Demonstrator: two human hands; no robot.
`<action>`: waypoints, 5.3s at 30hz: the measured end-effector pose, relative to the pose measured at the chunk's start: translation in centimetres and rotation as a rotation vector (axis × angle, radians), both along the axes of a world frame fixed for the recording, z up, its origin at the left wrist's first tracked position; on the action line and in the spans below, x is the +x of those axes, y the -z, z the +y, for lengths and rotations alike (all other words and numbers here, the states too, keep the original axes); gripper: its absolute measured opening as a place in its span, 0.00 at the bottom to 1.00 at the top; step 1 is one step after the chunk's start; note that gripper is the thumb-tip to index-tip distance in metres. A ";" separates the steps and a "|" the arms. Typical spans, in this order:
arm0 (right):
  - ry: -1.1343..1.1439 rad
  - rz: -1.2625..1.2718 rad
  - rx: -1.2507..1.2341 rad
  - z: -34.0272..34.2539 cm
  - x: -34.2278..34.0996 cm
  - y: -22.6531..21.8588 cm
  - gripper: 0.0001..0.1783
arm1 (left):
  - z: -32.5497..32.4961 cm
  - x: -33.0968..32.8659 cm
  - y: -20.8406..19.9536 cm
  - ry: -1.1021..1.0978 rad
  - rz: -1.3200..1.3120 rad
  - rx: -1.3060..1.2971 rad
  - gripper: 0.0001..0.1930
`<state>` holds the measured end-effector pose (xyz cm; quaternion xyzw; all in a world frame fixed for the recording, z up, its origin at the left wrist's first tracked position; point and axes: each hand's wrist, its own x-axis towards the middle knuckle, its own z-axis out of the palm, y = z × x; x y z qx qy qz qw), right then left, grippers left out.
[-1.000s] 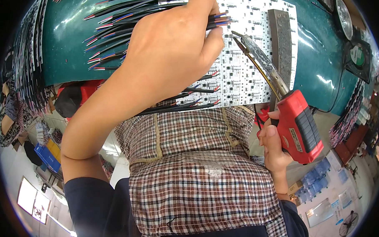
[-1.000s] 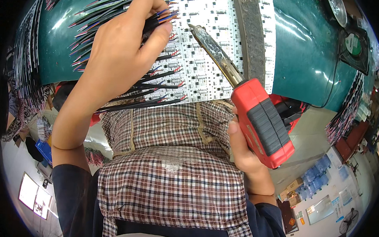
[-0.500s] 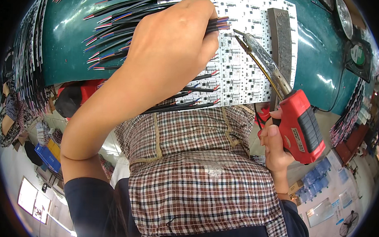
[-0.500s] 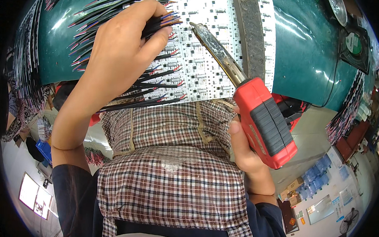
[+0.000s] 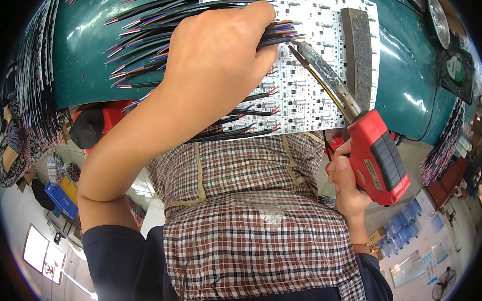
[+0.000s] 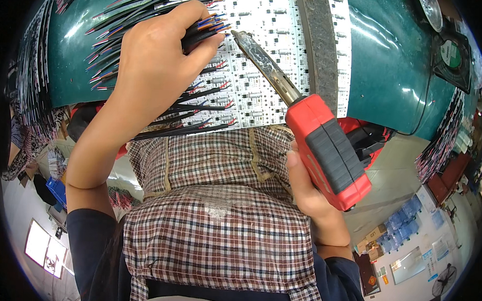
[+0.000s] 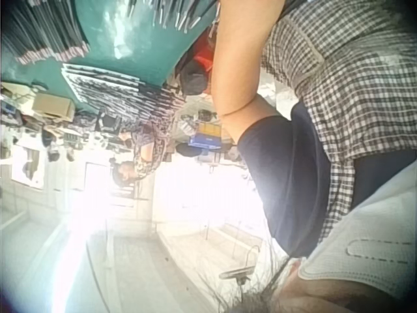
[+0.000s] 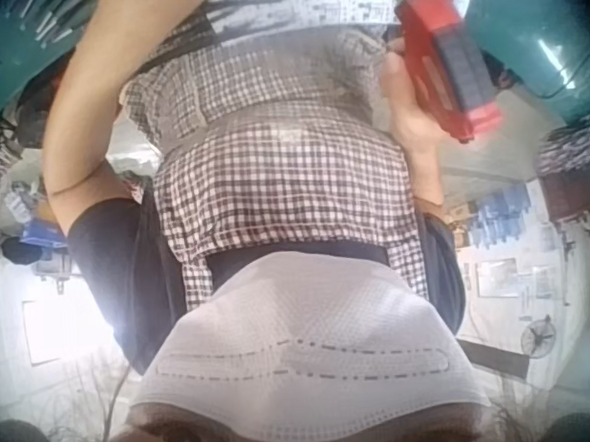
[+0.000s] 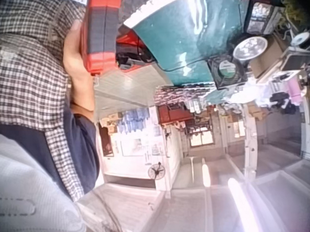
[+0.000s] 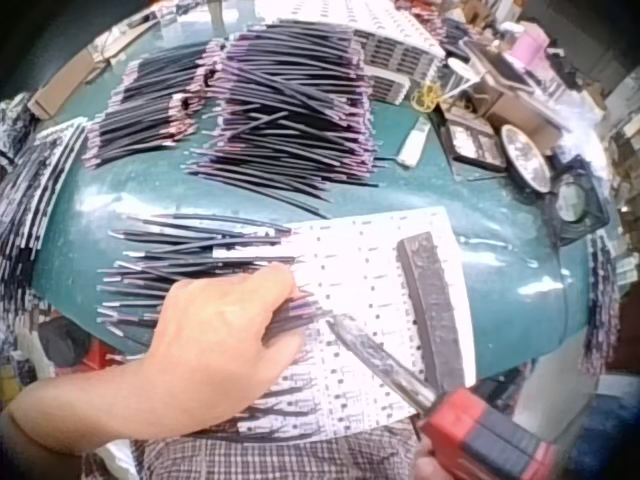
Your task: The person solders wire bundles onto a large panel of small circuit boards at an assembly station. This is done using a soldering iron and solder wire.
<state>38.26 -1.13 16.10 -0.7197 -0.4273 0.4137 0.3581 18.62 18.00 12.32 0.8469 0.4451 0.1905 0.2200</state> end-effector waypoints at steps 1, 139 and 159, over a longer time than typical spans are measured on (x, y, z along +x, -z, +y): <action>0.000 0.010 0.004 0.1 0.0 0.0 0.09 | 0.0 0.0 0.1 0.002 -0.010 0.013 0.09; -0.085 -0.056 -0.016 -1.7 -0.2 0.5 0.06 | -1.2 0.1 0.2 0.049 0.007 -0.035 0.08; 0.050 0.037 0.009 -1.8 0.2 0.0 0.07 | -1.1 -0.1 -0.2 0.052 -0.044 -0.109 0.10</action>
